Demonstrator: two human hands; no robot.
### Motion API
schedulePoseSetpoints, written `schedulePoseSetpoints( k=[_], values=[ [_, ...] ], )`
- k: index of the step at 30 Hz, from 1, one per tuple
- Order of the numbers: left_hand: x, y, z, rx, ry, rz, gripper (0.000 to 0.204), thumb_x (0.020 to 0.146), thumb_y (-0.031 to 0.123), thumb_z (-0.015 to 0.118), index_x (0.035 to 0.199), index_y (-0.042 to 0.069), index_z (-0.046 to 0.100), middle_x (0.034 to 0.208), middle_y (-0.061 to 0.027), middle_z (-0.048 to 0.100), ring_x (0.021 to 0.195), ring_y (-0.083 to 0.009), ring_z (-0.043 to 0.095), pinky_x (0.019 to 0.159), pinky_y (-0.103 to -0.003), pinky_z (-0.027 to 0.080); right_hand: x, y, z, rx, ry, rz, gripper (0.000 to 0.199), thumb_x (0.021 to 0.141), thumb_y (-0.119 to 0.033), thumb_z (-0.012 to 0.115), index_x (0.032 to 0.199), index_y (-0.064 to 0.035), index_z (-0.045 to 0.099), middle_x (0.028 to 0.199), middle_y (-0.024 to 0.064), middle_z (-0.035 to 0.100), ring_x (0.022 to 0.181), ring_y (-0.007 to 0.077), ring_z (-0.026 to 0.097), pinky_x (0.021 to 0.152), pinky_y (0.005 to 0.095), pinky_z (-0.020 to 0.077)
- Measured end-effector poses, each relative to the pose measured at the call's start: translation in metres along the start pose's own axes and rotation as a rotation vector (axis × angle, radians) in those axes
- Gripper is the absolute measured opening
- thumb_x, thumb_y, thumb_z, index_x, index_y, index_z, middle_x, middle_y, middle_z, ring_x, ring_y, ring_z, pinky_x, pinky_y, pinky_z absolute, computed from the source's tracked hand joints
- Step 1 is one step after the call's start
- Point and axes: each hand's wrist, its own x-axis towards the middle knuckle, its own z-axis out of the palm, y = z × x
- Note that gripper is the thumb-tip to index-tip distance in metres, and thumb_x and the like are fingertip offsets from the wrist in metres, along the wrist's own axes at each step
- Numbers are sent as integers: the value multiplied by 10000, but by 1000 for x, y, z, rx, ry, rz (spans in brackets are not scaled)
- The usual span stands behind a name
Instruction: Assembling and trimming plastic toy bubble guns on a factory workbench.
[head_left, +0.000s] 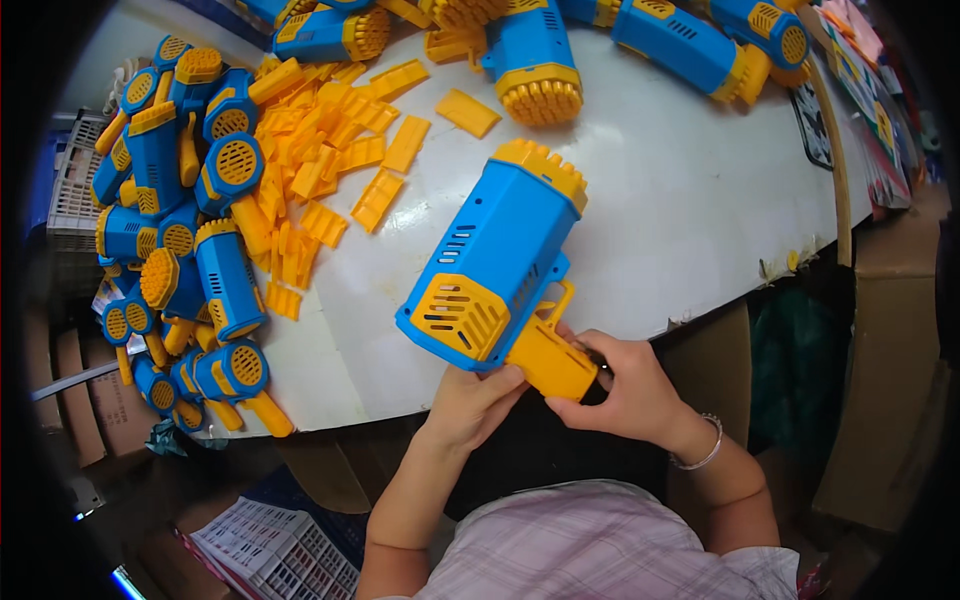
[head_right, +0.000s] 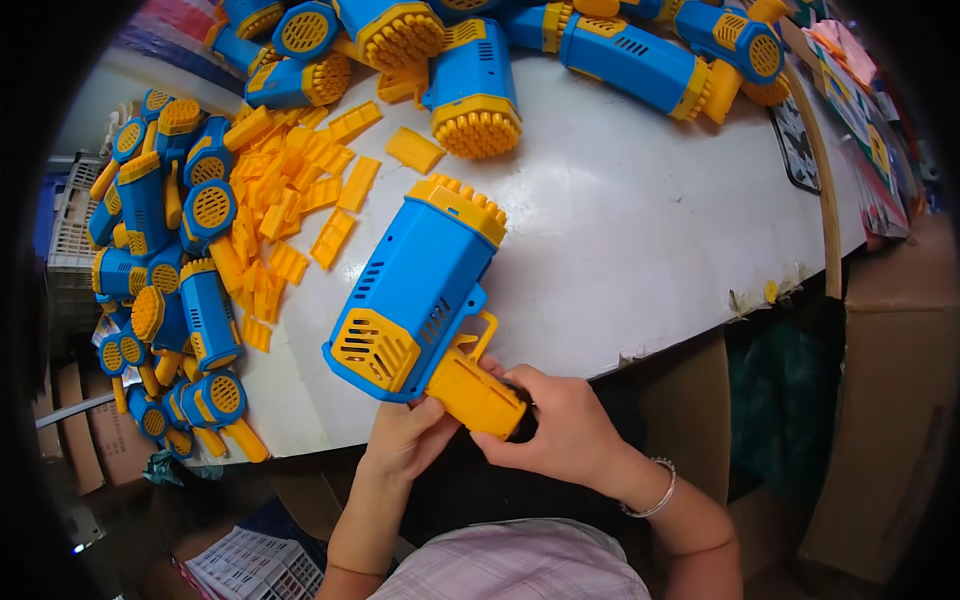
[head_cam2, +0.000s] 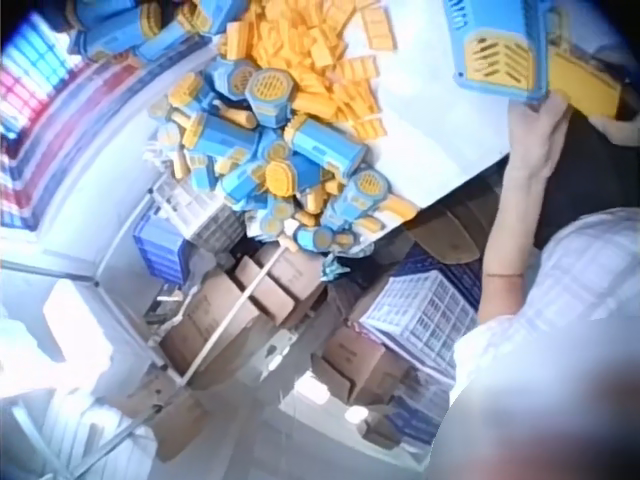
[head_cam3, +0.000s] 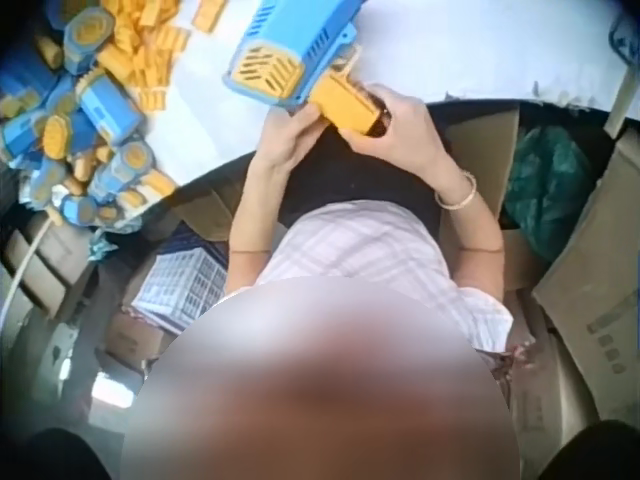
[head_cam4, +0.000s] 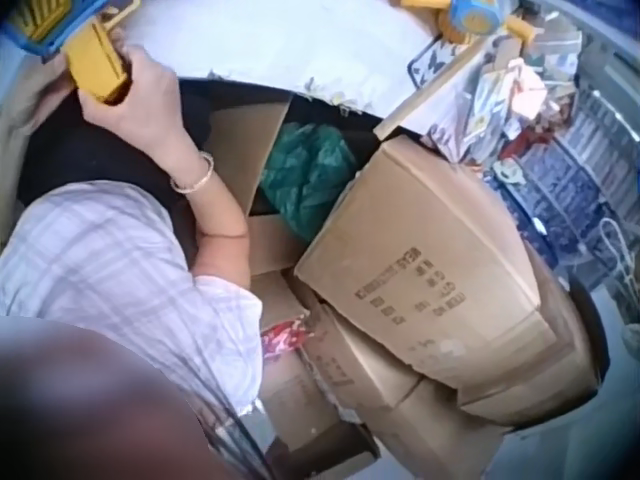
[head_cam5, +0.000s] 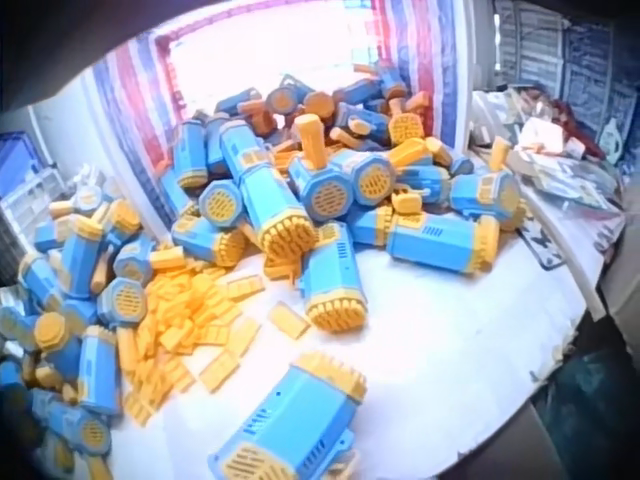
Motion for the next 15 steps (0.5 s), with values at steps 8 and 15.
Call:
schedulePoseSetpoints(
  k=[8,15],
  values=[
    [-11,12,4,189,150,4,408,800,8,579,1171,-67,427,1153,-153,510,1043,-219,517,908,-336,409,5,2,27,-180,166,-99,387,619,-200,732,891,24,571,647,139,568,524,148,573,504,250,456],
    [-16,15,4,278,142,-51,387,803,-2,572,1161,-70,442,1146,-137,518,1060,-201,503,919,-334,396,3,5,34,-173,164,-96,400,615,-232,718,883,30,578,615,148,568,503,206,577,492,278,468]
  ],
)
